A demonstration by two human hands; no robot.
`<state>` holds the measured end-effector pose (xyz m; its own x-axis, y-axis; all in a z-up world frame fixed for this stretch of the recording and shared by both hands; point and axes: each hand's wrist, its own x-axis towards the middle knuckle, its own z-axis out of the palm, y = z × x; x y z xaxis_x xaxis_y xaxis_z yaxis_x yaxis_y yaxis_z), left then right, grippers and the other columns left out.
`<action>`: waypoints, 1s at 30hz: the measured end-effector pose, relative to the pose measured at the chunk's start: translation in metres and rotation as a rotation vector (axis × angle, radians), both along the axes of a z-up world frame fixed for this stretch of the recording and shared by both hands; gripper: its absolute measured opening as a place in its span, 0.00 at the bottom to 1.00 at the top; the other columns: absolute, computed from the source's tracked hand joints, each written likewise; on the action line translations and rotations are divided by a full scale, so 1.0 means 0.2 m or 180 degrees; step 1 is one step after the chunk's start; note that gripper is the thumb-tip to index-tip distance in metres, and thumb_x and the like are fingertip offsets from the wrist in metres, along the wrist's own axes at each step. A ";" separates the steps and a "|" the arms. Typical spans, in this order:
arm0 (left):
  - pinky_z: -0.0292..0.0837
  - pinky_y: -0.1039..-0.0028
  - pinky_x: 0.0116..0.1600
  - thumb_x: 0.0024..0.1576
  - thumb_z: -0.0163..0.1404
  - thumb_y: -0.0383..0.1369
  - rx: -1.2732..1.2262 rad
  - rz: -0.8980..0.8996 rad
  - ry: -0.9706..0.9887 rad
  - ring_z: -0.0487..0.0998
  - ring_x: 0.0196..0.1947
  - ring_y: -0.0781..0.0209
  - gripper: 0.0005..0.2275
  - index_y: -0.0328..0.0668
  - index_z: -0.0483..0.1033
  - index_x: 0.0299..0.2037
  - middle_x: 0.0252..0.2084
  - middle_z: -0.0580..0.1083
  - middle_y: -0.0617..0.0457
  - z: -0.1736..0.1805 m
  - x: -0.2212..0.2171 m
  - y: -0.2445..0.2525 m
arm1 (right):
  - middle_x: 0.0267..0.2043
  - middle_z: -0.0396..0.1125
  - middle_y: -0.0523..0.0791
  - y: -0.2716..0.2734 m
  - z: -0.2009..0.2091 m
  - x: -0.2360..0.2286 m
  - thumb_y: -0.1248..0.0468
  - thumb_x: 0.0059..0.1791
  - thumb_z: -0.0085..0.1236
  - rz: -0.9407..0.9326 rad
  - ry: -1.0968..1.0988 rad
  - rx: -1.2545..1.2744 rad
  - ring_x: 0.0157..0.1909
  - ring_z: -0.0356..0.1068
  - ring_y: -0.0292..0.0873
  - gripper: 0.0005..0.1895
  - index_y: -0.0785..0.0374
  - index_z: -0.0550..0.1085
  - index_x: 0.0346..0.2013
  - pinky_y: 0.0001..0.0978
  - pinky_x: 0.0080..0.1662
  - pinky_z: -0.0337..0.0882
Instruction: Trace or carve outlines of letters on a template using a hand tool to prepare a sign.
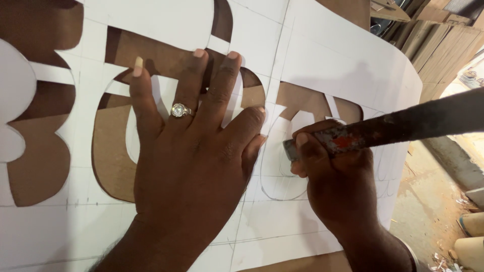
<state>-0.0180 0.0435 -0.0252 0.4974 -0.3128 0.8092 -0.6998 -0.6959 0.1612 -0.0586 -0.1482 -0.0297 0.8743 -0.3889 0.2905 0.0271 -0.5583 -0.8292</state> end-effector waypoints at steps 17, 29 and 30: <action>0.37 0.25 0.71 0.56 0.64 0.39 -0.0022 -0.0025 -0.0016 0.59 0.73 0.39 0.11 0.45 0.80 0.42 0.70 0.65 0.41 0.00 0.00 0.00 | 0.27 0.72 0.43 -0.07 -0.02 -0.02 0.64 0.54 0.55 0.0432 0.0203 -0.0250 0.27 0.72 0.34 0.07 0.65 0.77 0.37 0.28 0.33 0.74; 0.38 0.23 0.69 0.56 0.64 0.40 -0.0041 0.0003 -0.0010 0.60 0.72 0.40 0.11 0.46 0.79 0.40 0.70 0.66 0.42 -0.01 -0.01 0.00 | 0.31 0.71 0.43 -0.16 -0.03 -0.03 0.69 0.53 0.53 0.1252 0.0176 -0.0580 0.31 0.70 0.35 0.05 0.66 0.76 0.37 0.28 0.34 0.72; 0.38 0.23 0.69 0.56 0.64 0.40 -0.0043 0.0005 -0.0010 0.60 0.72 0.40 0.11 0.46 0.79 0.40 0.70 0.66 0.42 -0.01 -0.01 0.00 | 0.31 0.71 0.43 -0.17 -0.03 -0.03 0.69 0.53 0.53 0.1254 0.0176 -0.0581 0.31 0.70 0.35 0.05 0.66 0.76 0.37 0.28 0.34 0.72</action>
<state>-0.0193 0.0433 -0.0265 0.4954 -0.3011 0.8148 -0.6992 -0.6948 0.1684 -0.0652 -0.1819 -0.0350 0.9618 0.0308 0.2720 0.2257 -0.6518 -0.7241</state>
